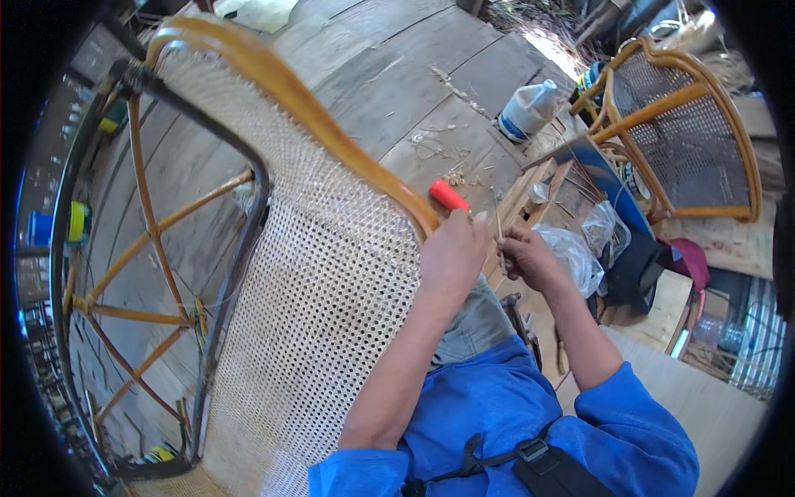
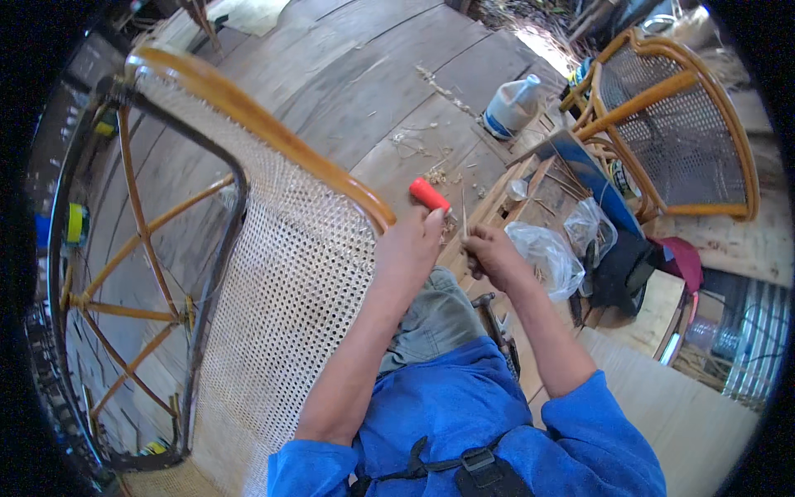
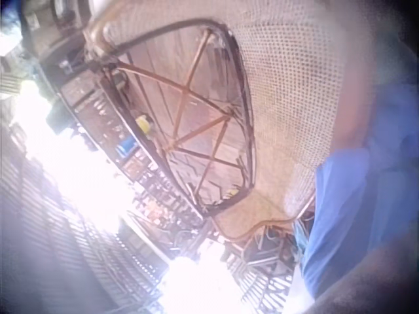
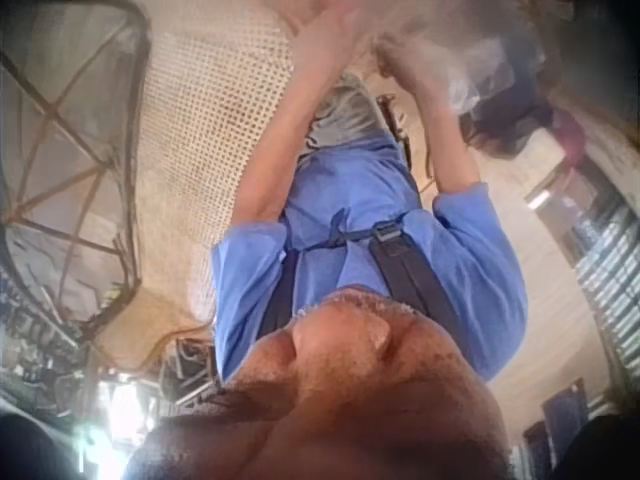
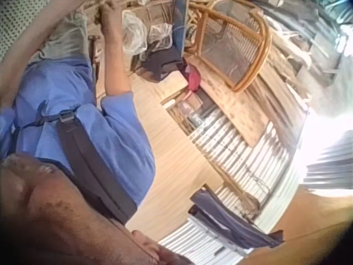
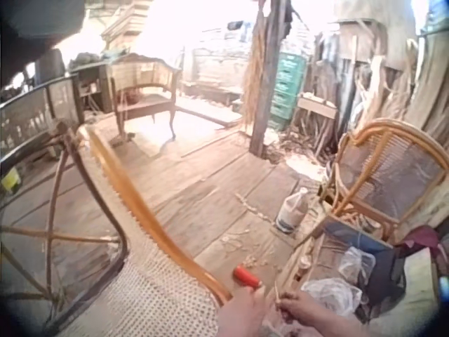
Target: Repairing the cane webbing of a chair using a hammer and cane strips.
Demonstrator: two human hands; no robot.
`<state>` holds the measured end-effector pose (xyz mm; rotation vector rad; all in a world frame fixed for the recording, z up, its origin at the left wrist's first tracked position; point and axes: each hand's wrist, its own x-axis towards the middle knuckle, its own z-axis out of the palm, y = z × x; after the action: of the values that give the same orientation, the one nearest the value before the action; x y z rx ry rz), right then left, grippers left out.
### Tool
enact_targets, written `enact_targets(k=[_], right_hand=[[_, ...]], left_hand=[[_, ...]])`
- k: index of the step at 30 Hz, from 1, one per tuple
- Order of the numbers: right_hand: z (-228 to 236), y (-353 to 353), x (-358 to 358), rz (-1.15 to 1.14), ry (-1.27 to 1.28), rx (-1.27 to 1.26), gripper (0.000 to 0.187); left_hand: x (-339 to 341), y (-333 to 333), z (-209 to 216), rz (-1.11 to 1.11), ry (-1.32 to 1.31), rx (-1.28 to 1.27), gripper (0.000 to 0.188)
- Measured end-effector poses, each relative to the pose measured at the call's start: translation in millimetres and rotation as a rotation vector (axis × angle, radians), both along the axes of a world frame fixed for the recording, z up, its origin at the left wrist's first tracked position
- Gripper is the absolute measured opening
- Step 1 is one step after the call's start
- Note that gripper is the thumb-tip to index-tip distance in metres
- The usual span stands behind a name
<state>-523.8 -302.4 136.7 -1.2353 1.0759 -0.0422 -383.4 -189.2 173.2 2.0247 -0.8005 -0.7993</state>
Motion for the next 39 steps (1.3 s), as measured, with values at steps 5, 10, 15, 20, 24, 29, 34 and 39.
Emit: enact_targets(k=[5,10,15,20,24,29,34,39], right_hand=[[-3,-7,-47,-0.085,0.145,0.125,0.009],[-19,5,-100,-0.098,0.199,0.049,0.019],[-51,18,-187,0.335,0.434,-0.557,0.025],[-64,40,-231,0.4,0.511,-0.712,0.023],[-66,48,-240,0.486,0.558,-0.727,0.022],[-19,15,-176,-0.103,0.31,-0.849,0.02],[-81,-51,-168,0.06,0.606,-0.806,0.019],[-117,-52,-171,-0.017,0.644,-0.917,0.016]], left_hand=[[-22,31,-38,0.124,0.231,-0.237,0.026],[-31,41,-8,0.222,0.967,-0.109,0.015],[-51,36,-23,0.216,1.272,-0.121,0.019],[-66,32,-60,0.148,1.651,-0.21,0.037],[-78,27,-76,0.133,1.891,-0.373,0.059],[-78,27,-81,0.219,1.923,-0.413,0.069],[-71,33,-96,0.156,1.915,-0.436,0.059],[-70,33,-89,0.152,1.838,-0.382,0.054]])
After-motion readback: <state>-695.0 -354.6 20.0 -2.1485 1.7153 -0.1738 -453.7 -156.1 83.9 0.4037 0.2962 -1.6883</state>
